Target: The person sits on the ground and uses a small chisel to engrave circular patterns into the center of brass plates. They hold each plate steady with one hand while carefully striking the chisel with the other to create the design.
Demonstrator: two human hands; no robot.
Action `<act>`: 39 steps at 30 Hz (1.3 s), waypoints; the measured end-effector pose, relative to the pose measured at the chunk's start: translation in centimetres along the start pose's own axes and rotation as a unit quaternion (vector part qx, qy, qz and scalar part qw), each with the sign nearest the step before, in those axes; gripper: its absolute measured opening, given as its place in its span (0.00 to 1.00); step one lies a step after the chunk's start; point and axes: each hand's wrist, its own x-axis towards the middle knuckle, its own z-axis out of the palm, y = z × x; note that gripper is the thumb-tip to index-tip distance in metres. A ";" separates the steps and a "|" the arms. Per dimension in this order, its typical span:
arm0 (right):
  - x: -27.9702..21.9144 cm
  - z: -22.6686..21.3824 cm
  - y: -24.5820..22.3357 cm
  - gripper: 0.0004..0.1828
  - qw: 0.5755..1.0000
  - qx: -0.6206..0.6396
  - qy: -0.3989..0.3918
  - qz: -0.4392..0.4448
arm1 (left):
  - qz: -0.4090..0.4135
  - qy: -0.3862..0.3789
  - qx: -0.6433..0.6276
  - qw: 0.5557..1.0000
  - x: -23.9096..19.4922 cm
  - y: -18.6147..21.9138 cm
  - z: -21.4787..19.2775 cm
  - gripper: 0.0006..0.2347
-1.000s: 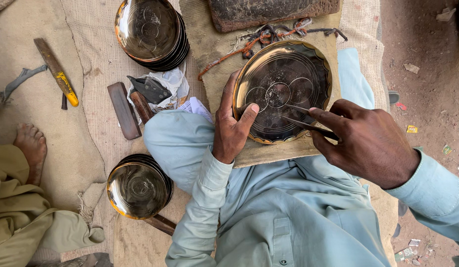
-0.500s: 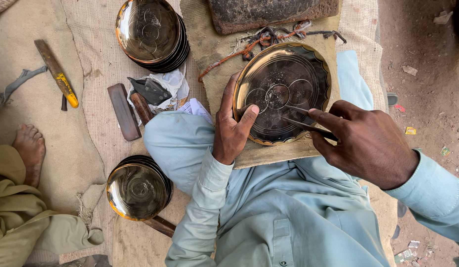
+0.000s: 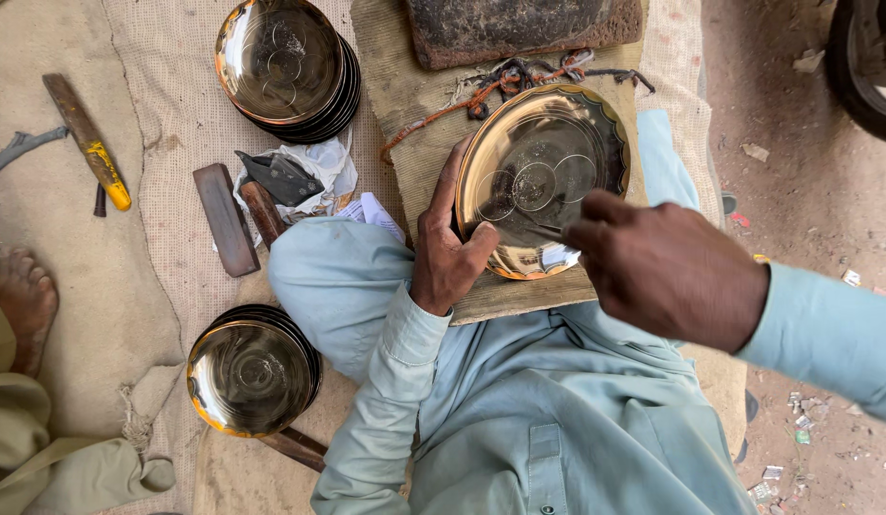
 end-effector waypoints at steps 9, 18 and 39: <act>3.9 -1.9 0.0 0.09 0.999 0.037 -0.019 0.025 | 0.013 0.007 -0.025 1.000 0.0 -0.8 -0.1 0.36; 5.4 -2.1 -0.6 0.09 0.994 0.021 -0.064 0.088 | 0.011 0.016 -0.021 1.000 0.2 -0.7 -0.1 0.36; 0.2 1.1 0.9 0.11 0.778 -0.457 -0.281 -0.327 | -0.009 0.019 0.010 1.000 0.1 -0.1 -0.2 0.37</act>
